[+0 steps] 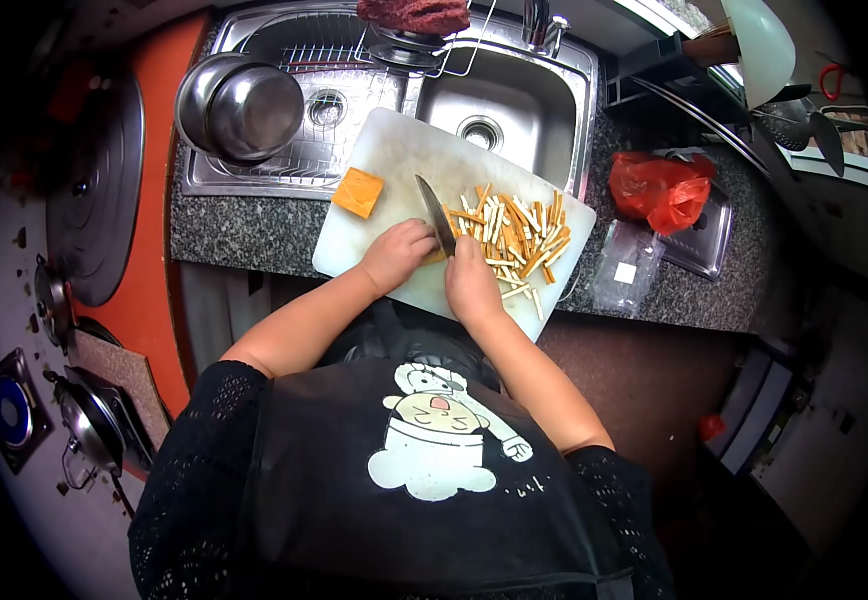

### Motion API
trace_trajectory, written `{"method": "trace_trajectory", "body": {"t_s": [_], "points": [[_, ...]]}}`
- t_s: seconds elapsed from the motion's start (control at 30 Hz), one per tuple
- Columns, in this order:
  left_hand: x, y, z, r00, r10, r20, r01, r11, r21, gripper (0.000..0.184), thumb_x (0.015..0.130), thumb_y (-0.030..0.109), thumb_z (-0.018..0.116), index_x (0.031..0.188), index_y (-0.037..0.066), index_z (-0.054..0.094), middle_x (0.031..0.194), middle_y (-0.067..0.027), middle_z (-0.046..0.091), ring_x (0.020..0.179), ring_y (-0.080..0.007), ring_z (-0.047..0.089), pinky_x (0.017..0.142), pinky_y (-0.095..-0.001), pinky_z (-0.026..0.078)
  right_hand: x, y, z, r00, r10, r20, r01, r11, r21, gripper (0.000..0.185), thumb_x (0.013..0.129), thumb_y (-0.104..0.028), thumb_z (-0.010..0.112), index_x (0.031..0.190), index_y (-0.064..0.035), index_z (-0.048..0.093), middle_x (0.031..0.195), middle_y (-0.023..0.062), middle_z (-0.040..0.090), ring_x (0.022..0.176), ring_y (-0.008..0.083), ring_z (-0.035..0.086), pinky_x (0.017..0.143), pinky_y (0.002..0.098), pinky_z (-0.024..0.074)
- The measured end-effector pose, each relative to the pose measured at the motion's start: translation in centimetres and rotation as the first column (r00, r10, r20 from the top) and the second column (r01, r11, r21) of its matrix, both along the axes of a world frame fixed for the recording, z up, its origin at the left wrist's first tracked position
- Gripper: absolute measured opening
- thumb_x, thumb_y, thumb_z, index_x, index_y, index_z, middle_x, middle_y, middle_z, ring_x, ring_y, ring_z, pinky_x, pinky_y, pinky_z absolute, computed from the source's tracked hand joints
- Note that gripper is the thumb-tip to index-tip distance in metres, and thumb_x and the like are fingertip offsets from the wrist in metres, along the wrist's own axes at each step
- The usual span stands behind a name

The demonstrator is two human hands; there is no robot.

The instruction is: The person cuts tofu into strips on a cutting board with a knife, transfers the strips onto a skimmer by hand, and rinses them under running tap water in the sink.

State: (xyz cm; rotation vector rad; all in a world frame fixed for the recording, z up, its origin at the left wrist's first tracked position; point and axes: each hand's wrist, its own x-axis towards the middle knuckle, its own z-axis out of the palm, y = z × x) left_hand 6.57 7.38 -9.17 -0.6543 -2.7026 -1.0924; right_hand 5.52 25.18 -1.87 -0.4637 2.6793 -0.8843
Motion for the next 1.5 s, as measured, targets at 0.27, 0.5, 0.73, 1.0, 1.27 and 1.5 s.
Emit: {"method": "trace_trajectory", "body": {"t_s": [0.27, 0.5, 0.73, 1.0, 1.27, 1.5], "points": [[0.1, -0.1, -0.1, 1.0, 0.004, 0.002, -0.004, 1.0, 0.005, 0.02, 0.078, 0.01, 0.061, 0.097, 0.006, 0.068, 0.103, -0.0077, 0.063, 0.1, -0.0258, 0.061, 0.085, -0.0354, 0.053, 1.0, 0.8, 2.1, 0.991, 0.029, 0.132, -0.043, 0.993, 0.106, 0.018, 0.089, 0.0, 0.052, 0.104, 0.0028, 0.044, 0.101, 0.03, 0.055, 0.088, 0.0503, 0.058, 0.076, 0.0549, 0.0484], [0.2, -0.4, 0.0, 1.0, -0.001, -0.03, 0.002, 1.0, 0.03, 0.022, 0.077, 0.01, 0.062, 0.098, 0.005, 0.068, 0.105, -0.0078, 0.063, 0.102, -0.0258, 0.06, 0.087, -0.0352, 0.052, 0.1, -0.5, -0.6, 1.0, 0.007, -0.014, -0.007, 1.0, 0.016, 0.018, 0.09, -0.003, 0.054, 0.104, 0.0024, 0.044, 0.101, 0.0288, 0.055, 0.091, 0.0501, 0.057, 0.076, 0.0545, 0.0482], [0.7, -0.4, -0.2, 1.0, -0.013, -0.022, 0.014, 1.0, 0.006, 0.022, 0.077, 0.01, 0.061, 0.097, 0.005, 0.068, 0.107, -0.0082, 0.064, 0.105, -0.0258, 0.06, 0.089, -0.0354, 0.052, 1.2, 0.8, 1.7, 0.995, 0.073, 0.069, -0.079, 0.993, 0.089, 0.016, 0.09, -0.001, 0.052, 0.103, 0.0029, 0.044, 0.101, 0.029, 0.055, 0.089, 0.0496, 0.057, 0.075, 0.0544, 0.0481], [0.7, -0.7, -0.1, 0.999, -0.031, 0.017, 0.031, 0.999, 0.015, 0.02, 0.078, 0.01, 0.061, 0.096, 0.005, 0.068, 0.107, -0.0085, 0.064, 0.105, -0.0264, 0.06, 0.09, -0.0354, 0.052, 0.2, -1.2, 0.0, 1.0, 0.026, 0.014, -0.026, 0.999, 0.037, 0.014, 0.091, -0.002, 0.051, 0.103, 0.0019, 0.044, 0.102, 0.0281, 0.055, 0.092, 0.0497, 0.057, 0.076, 0.0546, 0.0478], [0.9, -0.8, -0.2, 1.0, -0.021, 0.004, 0.021, 0.999, 0.031, 0.018, 0.078, 0.011, 0.062, 0.093, 0.005, 0.068, 0.104, -0.0084, 0.064, 0.104, -0.0264, 0.06, 0.089, -0.0353, 0.052, 0.9, 0.2, 1.0, 0.995, 0.074, 0.07, -0.08, 0.993, 0.09, 0.018, 0.088, 0.001, 0.053, 0.103, 0.0027, 0.043, 0.099, 0.0289, 0.055, 0.09, 0.0501, 0.056, 0.077, 0.0547, 0.0472], [1.0, -0.9, 0.0, 1.0, -0.017, -0.012, 0.018, 0.999, 0.026, 0.018, 0.077, 0.01, 0.062, 0.093, 0.005, 0.068, 0.103, -0.0084, 0.064, 0.104, -0.0264, 0.06, 0.089, -0.0352, 0.052, 0.1, -1.2, -0.5, 0.999, 0.038, -0.015, -0.038, 0.999, -0.009, 0.02, 0.088, -0.001, 0.054, 0.104, 0.0025, 0.043, 0.103, 0.0285, 0.055, 0.09, 0.05, 0.057, 0.076, 0.0551, 0.0482]]}}
